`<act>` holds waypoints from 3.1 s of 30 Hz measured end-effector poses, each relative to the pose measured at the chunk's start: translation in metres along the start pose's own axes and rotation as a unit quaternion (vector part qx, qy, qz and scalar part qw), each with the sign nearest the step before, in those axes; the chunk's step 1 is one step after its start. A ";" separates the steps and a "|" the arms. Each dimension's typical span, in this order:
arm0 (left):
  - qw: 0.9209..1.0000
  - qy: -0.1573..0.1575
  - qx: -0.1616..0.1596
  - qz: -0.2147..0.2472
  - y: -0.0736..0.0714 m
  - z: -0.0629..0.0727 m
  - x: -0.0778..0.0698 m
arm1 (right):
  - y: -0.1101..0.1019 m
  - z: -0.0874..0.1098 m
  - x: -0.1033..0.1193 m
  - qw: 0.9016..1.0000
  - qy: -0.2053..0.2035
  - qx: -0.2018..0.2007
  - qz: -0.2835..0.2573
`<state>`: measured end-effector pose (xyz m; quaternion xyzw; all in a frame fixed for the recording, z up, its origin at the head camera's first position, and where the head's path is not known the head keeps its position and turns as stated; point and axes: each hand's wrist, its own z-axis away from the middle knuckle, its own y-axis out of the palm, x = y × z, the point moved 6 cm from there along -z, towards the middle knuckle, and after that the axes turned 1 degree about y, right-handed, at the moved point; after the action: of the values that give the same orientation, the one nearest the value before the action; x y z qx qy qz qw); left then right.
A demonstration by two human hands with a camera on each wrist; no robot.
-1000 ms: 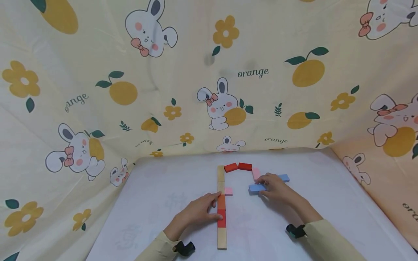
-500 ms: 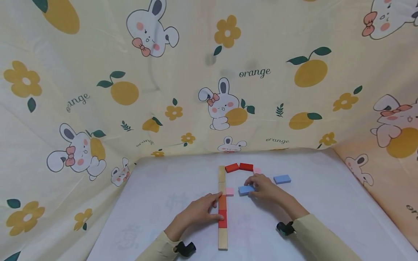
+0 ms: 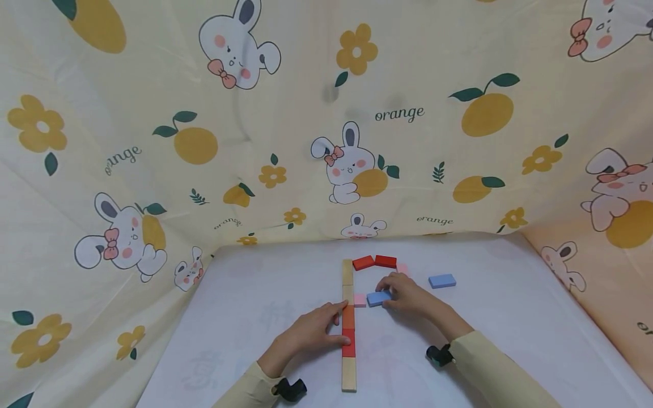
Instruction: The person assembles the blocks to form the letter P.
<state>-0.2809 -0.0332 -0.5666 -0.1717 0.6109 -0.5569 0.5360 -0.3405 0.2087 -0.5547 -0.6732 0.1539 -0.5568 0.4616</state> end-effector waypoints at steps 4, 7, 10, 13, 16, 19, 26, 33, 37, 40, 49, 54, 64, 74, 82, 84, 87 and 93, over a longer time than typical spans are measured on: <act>1.000 0.000 -0.003 -0.001 0.000 0.000 0.000 | 0.002 -0.002 0.001 1.000 -0.002 0.000 0.007; 1.000 -0.001 -0.004 0.001 0.000 0.000 0.001 | 0.002 -0.003 0.002 1.000 -0.003 -0.001 0.013; 1.000 0.000 -0.003 0.002 0.001 0.000 0.001 | 0.002 -0.002 0.003 1.000 0.000 0.000 0.011; 1.000 0.003 -0.002 0.001 0.001 0.000 0.002 | 0.002 -0.002 0.005 1.000 -0.003 -0.001 0.012; 1.000 0.010 -0.004 0.003 0.000 0.000 0.002 | 0.002 -0.002 0.005 1.000 -0.005 -0.004 0.018; 1.000 0.014 -0.005 0.003 0.000 0.001 0.002 | 0.002 -0.002 0.006 1.000 -0.008 -0.005 0.023; 1.000 0.011 -0.003 0.001 -0.001 0.000 0.001 | 0.003 -0.003 0.005 1.000 -0.002 -0.003 0.019; 1.000 0.005 -0.004 0.000 0.000 0.001 0.001 | 0.003 -0.002 0.006 1.000 0.002 -0.002 0.016; 1.000 0.002 -0.003 0.002 0.001 0.000 0.002 | 0.003 -0.002 0.006 1.000 -0.001 -0.004 0.018; 1.000 0.001 -0.003 0.004 0.001 -0.001 0.002 | 0.003 -0.001 0.006 1.000 -0.008 -0.006 0.020; 1.000 0.006 -0.005 -0.004 0.002 -0.001 0.001 | 0.002 -0.002 0.004 1.000 0.000 -0.005 0.007; 1.000 0.004 -0.006 -0.005 0.001 -0.001 0.001 | -0.006 0.004 0.002 1.000 0.006 -0.022 -0.001; 1.000 0.003 -0.006 -0.008 0.000 0.000 0.000 | -0.038 0.035 -0.025 0.996 0.006 -0.086 0.000; 1.000 0.004 -0.007 -0.008 0.000 0.001 0.000 | -0.074 0.067 -0.060 0.990 0.043 -0.133 0.035; 1.000 0.002 -0.009 -0.013 0.000 0.001 0.001 | -0.087 0.078 -0.079 0.987 0.064 -0.142 0.034; 1.000 0.003 -0.009 -0.014 0.000 0.001 0.000 | -0.087 0.079 -0.084 0.987 0.076 -0.137 0.032; 1.000 0.003 -0.007 -0.012 0.000 0.002 -0.001 | -0.087 0.078 -0.090 0.987 0.089 -0.132 0.026; 1.000 -0.001 -0.005 -0.005 -0.001 0.003 -0.002 | -0.087 0.075 -0.097 0.987 0.099 -0.123 0.019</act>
<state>-0.2786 -0.0336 -0.5644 -0.1778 0.6126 -0.5563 0.5326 -0.3324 0.3582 -0.5414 -0.6635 0.2786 -0.5887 0.3682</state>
